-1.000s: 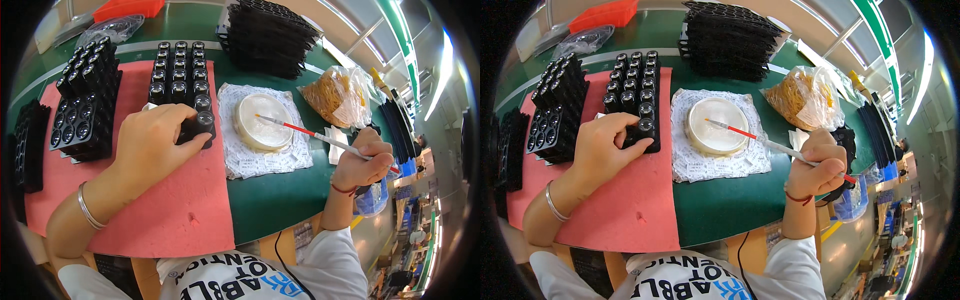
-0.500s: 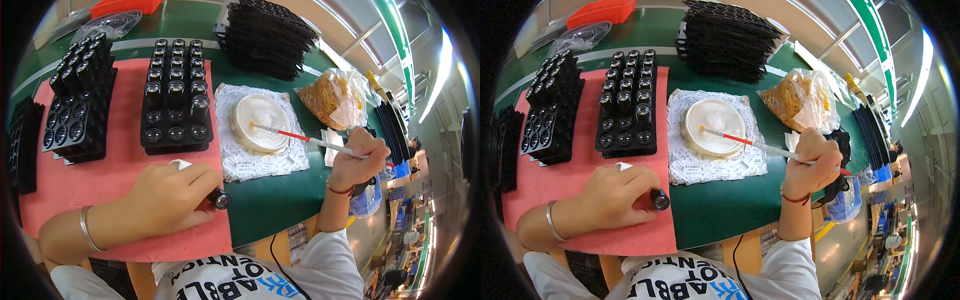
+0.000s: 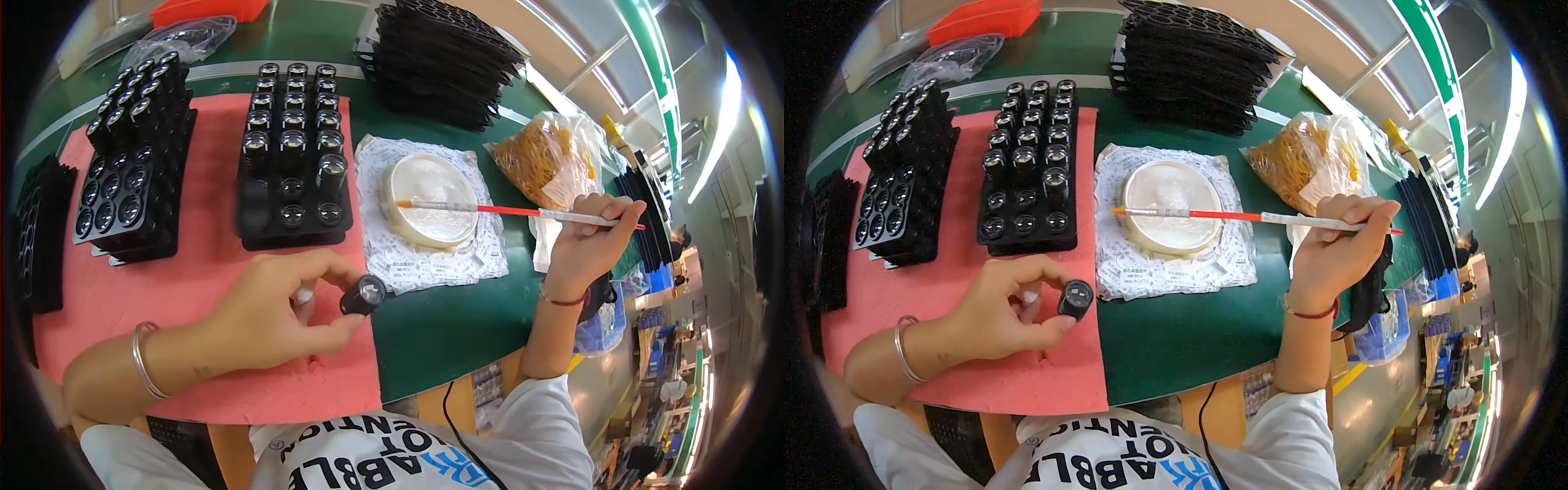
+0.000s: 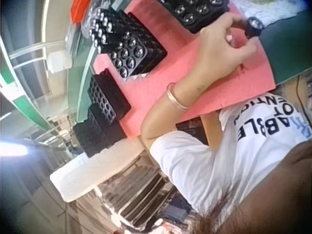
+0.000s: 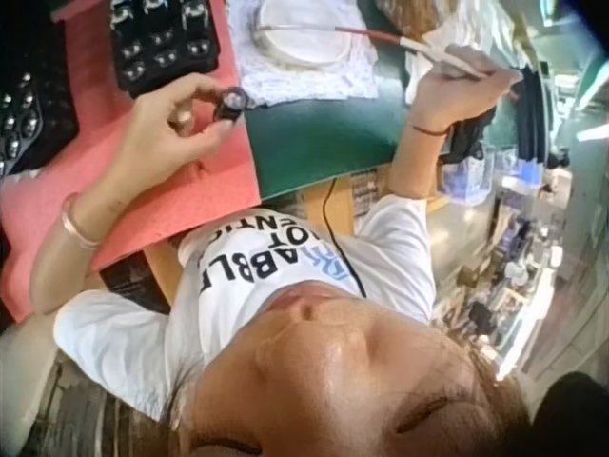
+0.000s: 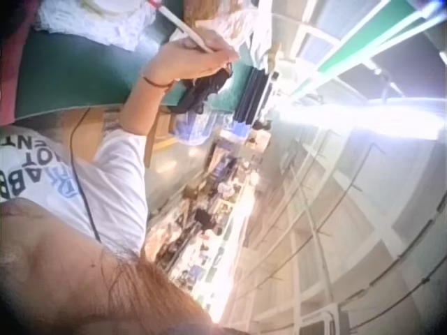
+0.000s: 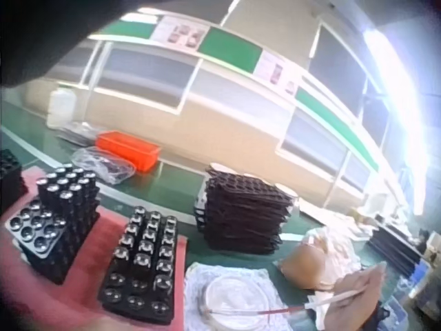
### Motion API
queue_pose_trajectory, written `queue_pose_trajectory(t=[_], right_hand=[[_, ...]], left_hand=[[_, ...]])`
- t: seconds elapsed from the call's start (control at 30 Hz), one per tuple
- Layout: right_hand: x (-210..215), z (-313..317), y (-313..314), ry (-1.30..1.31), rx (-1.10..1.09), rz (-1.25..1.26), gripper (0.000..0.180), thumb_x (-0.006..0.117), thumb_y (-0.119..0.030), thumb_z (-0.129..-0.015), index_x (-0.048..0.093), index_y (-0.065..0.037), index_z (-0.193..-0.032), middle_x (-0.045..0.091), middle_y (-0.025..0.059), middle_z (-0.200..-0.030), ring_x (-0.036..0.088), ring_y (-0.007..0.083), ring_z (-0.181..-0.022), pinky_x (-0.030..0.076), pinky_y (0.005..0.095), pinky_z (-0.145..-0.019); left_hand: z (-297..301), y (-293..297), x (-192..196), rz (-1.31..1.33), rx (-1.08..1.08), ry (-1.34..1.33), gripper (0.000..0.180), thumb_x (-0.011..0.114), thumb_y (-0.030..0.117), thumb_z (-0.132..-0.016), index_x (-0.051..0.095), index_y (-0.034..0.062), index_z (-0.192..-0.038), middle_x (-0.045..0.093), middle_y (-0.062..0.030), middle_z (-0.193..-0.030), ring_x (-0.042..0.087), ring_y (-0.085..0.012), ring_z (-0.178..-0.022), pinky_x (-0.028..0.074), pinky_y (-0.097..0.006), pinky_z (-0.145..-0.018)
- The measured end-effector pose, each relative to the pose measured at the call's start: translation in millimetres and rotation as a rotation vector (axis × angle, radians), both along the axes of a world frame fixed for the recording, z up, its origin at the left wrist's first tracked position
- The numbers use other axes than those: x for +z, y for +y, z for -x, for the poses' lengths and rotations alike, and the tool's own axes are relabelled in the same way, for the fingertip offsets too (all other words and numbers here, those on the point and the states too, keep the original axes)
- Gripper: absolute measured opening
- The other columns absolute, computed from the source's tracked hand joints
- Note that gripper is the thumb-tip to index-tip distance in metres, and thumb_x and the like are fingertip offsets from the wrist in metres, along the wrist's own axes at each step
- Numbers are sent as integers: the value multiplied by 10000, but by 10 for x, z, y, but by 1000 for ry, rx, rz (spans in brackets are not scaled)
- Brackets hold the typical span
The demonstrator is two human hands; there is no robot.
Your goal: Using a brush to apply a yellow adhesive or sealant to the rims of black cylindrical lighting components.
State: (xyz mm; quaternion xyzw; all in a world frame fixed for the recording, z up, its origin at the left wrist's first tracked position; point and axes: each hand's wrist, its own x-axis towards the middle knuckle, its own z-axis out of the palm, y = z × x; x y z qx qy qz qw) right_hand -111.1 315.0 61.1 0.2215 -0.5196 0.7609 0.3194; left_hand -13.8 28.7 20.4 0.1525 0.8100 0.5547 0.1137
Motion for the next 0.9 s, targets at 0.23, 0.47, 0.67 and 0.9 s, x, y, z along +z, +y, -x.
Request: queue_pose_trajectory(t=[0.23,0.47,0.67,0.9], right_hand=[[9,32,3,-35,296,12,358,330,-322,-926,376,-105,-645,340,-26,-471,279,59,-408,244,202,-432],[-16,-25,-74,-7,298,-77,360,298,-321,-932,364,-100,-656,335,-10,-461,271,72,-391,235,221,-407],[-32,-23,-75,16,307,-100,361,294,-321,-933,361,-94,-660,324,0,-463,250,86,-380,228,227,-406],[-35,-43,-56,81,234,-183,360,290,-322,-933,359,-93,-665,334,6,-455,257,89,-376,228,226,-413]], left_hand=[[15,11,-104,-384,137,-206,292,651,144,-736,572,-15,-969,583,4,-828,408,20,-600,346,-150,-516],[32,-8,-128,-505,145,-233,246,670,129,-732,559,-1,-908,578,-9,-824,484,-2,-677,393,-151,-582],[36,-23,-133,-549,131,-252,255,675,120,-732,546,1,-917,578,-25,-842,513,-27,-747,409,-155,-639],[41,-29,-152,-561,120,-237,263,672,116,-737,539,-6,-929,571,-31,-867,523,-48,-787,419,-170,-678]])
